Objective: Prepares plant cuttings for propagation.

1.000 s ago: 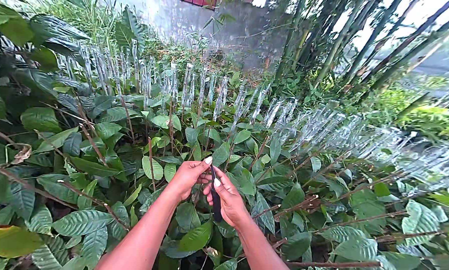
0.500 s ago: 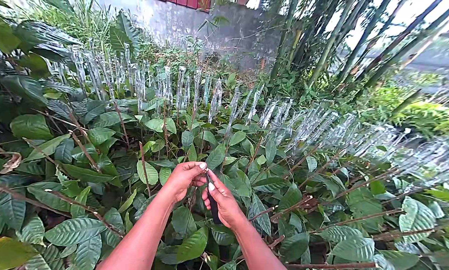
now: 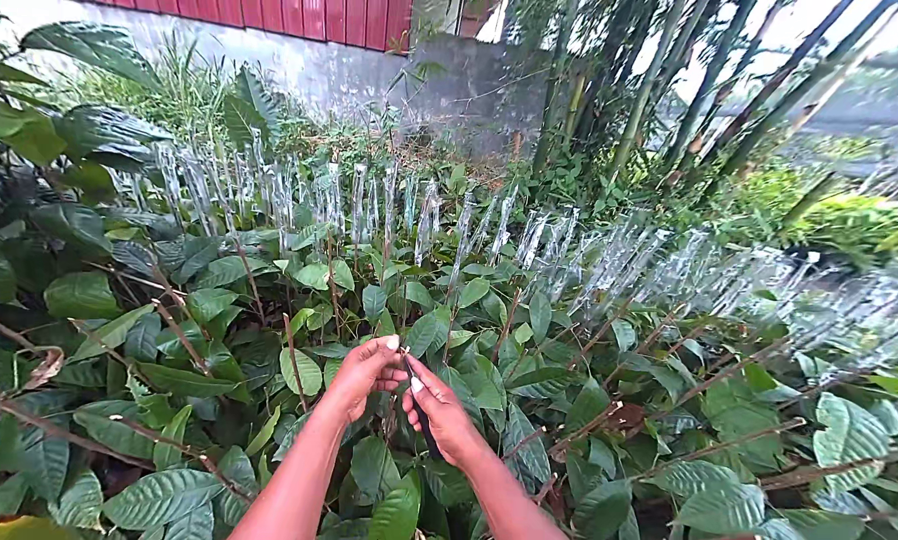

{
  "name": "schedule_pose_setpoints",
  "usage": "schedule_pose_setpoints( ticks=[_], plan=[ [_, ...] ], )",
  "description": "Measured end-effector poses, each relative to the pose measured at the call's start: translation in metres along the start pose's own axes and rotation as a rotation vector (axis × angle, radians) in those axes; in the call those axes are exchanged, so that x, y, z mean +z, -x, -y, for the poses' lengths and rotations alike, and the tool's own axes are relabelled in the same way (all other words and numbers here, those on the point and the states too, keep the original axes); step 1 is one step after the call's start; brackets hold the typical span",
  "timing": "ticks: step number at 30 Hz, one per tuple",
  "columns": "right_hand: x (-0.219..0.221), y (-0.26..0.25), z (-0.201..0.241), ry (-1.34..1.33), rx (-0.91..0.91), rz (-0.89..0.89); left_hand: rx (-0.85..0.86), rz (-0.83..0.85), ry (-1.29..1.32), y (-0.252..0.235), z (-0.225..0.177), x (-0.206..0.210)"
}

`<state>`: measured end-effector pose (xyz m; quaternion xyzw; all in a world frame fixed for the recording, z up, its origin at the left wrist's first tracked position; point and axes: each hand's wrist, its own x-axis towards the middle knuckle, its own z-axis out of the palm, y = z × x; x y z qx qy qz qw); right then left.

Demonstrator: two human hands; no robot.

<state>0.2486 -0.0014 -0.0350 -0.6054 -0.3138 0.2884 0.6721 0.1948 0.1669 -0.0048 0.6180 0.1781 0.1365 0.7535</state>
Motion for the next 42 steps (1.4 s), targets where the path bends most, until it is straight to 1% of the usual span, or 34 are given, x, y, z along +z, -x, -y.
schedule_pose_setpoints(
  ticks=[2,3,4,6,8,11,13,14,16,19,21,28,33,36,38,42],
  plan=[
    [0.007,0.008,0.012,-0.056,-0.084,-0.055,0.115,-0.15,-0.068,-0.008,-0.001,-0.01],
    [0.011,0.013,0.017,-0.109,-0.147,-0.061,0.163,-0.198,-0.079,-0.015,0.0,-0.017],
    [0.014,0.018,0.019,-0.163,-0.188,-0.048,0.179,-0.194,-0.075,-0.022,0.004,-0.024],
    [0.023,0.023,0.013,-0.235,-0.182,0.006,0.16,-0.086,-0.068,-0.028,0.014,-0.034],
    [0.028,0.023,0.004,-0.251,-0.15,0.035,0.14,0.018,-0.116,-0.028,0.021,-0.036],
    [0.037,0.03,0.003,-0.307,-0.197,0.05,0.163,0.142,-0.326,-0.02,0.019,-0.052],
    [0.047,0.037,0.001,-0.357,-0.215,0.098,0.191,0.174,-0.509,-0.012,0.016,-0.071],
    [0.052,0.039,-0.001,-0.369,-0.201,0.121,0.2,0.162,-0.579,-0.009,0.014,-0.08],
    [0.06,0.039,-0.008,-0.37,-0.132,0.145,0.189,0.112,-0.637,-0.004,0.015,-0.096],
    [0.066,0.032,-0.016,-0.368,-0.03,0.133,0.168,0.05,-0.628,0.001,0.017,-0.111],
    [0.07,0.025,-0.016,-0.36,0.0,0.106,0.179,0.012,-0.633,0.003,0.019,-0.114],
    [0.075,0.005,0.009,-0.337,-0.032,0.027,0.174,-0.119,-0.677,0.002,0.018,-0.108],
    [0.086,-0.005,0.002,-0.352,0.035,0.049,0.158,-0.089,-0.711,-0.003,0.021,-0.097],
    [0.092,-0.016,-0.008,-0.391,0.079,0.048,0.173,-0.061,-0.7,0.002,0.014,-0.093],
    [0.091,-0.025,-0.012,-0.385,0.064,0.044,0.195,-0.039,-0.588,0.006,0.01,-0.093],
    [0.085,-0.04,-0.019,-0.338,0.012,0.046,0.16,0.02,-0.199,0.012,0.008,-0.095]
  ],
)
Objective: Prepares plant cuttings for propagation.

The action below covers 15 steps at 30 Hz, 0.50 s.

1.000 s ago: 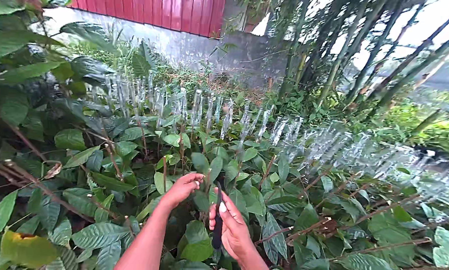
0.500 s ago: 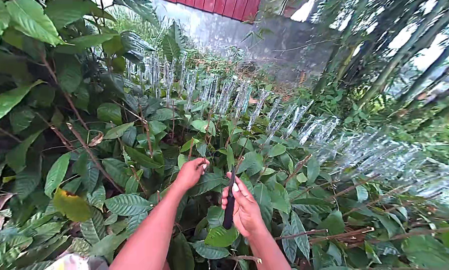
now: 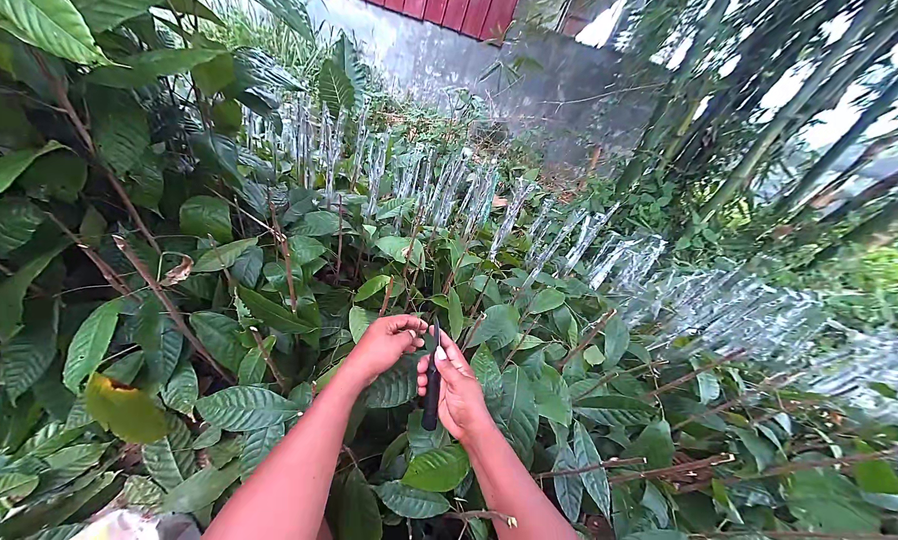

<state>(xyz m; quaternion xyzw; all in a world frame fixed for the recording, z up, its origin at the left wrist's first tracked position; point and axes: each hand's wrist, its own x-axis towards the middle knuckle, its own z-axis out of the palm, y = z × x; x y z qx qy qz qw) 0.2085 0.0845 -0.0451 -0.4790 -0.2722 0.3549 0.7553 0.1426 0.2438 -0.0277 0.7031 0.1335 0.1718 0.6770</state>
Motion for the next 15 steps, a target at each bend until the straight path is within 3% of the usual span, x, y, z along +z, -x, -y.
schedule_pose_setpoints(
  ticks=[4,15],
  plan=[
    [-0.006,-0.005,-0.001,0.122,-0.028,0.067,-0.053,-0.012,0.193,-0.002,-0.002,0.001],
    [-0.016,-0.006,0.004,0.136,-0.041,0.135,-0.057,0.003,0.171,-0.006,-0.005,0.008]
  ],
)
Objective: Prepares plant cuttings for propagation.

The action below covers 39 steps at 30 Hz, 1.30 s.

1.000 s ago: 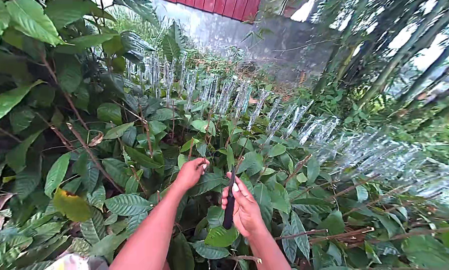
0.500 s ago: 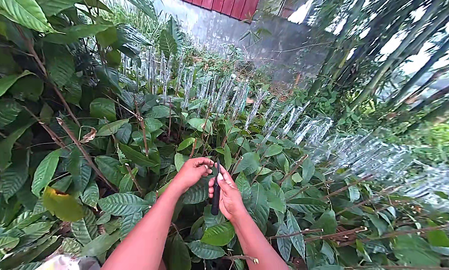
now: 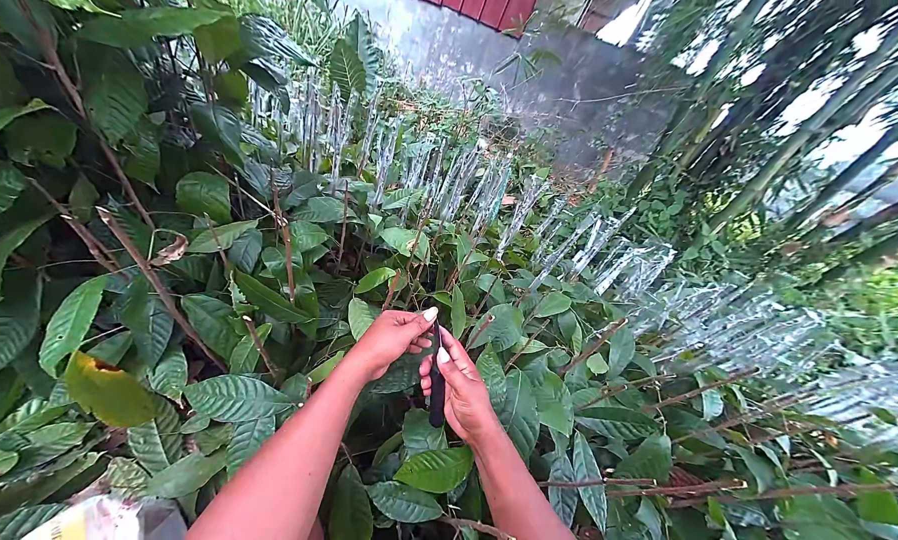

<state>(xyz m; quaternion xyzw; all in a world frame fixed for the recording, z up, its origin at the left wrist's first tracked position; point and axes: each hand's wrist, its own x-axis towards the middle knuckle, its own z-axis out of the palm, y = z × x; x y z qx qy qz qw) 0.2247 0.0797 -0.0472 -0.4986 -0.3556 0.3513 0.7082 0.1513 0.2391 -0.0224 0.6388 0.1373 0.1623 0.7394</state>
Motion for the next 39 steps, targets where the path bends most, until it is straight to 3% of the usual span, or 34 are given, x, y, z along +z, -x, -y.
schedule_pose_setpoints(
  ticks=[27,30,34,36,39],
  plan=[
    [-0.023,-0.004,-0.019,0.054,0.055,0.017,-0.084,-0.05,0.035,-0.013,-0.001,0.007],
    [-0.015,0.001,-0.004,0.014,0.066,-0.039,-0.063,-0.089,0.052,-0.011,-0.001,0.012],
    [-0.017,0.028,0.057,-0.218,-0.219,-0.037,0.131,-0.169,-0.092,-0.007,-0.002,0.008],
    [-0.042,0.032,0.074,-0.313,-0.329,-0.09,0.213,-0.074,-0.13,-0.005,0.0,0.016],
    [-0.079,0.021,0.075,-0.274,-0.259,-0.264,0.073,0.197,-0.049,-0.017,-0.004,0.047]
  ],
)
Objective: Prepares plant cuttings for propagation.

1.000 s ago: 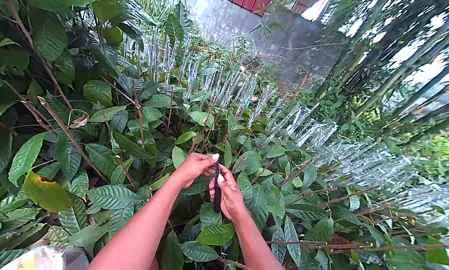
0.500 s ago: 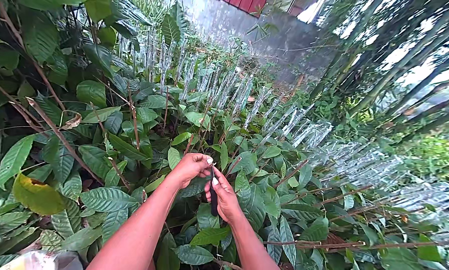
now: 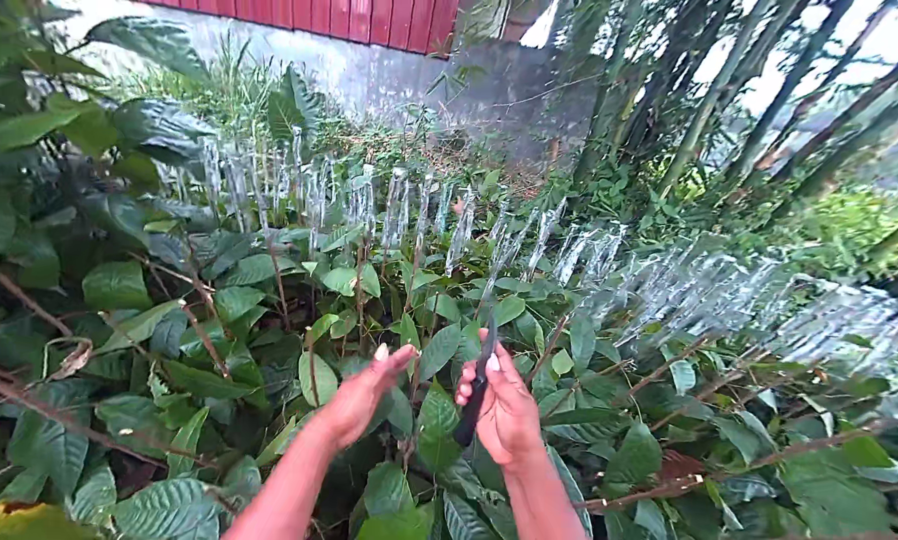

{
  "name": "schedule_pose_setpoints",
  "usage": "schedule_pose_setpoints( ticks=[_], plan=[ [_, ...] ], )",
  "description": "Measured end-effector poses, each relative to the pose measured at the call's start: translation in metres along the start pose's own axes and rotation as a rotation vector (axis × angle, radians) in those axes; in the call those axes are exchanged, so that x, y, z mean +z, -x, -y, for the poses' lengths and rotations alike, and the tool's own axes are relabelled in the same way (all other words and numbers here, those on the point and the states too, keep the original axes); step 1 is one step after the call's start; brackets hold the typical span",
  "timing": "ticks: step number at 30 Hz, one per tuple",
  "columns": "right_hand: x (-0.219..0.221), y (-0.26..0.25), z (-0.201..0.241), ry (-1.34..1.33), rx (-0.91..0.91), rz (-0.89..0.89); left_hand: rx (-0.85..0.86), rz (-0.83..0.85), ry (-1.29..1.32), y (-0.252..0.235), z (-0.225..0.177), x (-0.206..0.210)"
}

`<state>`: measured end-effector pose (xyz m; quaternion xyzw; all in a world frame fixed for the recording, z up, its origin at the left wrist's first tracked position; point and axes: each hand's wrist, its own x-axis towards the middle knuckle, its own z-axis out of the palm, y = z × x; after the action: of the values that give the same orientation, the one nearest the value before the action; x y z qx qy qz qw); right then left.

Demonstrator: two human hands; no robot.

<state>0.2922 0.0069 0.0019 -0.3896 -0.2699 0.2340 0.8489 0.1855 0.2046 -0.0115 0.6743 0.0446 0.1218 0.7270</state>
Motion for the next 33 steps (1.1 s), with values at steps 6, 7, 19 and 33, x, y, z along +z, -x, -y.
schedule_pose_setpoints(
  ticks=[6,7,19,33],
  plan=[
    [-0.024,-0.045,-0.023,0.129,0.195,-0.091,-0.214,-0.164,0.111,-0.115,0.001,0.029],
    [-0.026,-0.052,-0.026,0.125,0.201,-0.082,-0.22,-0.169,0.089,-0.129,0.003,0.03],
    [-0.046,-0.067,-0.048,0.28,0.184,0.063,-0.231,-0.127,0.115,-0.124,0.003,0.033],
    [-0.055,-0.063,-0.043,0.22,0.213,0.124,-0.24,-0.096,0.105,-0.125,0.003,0.035]
  ],
)
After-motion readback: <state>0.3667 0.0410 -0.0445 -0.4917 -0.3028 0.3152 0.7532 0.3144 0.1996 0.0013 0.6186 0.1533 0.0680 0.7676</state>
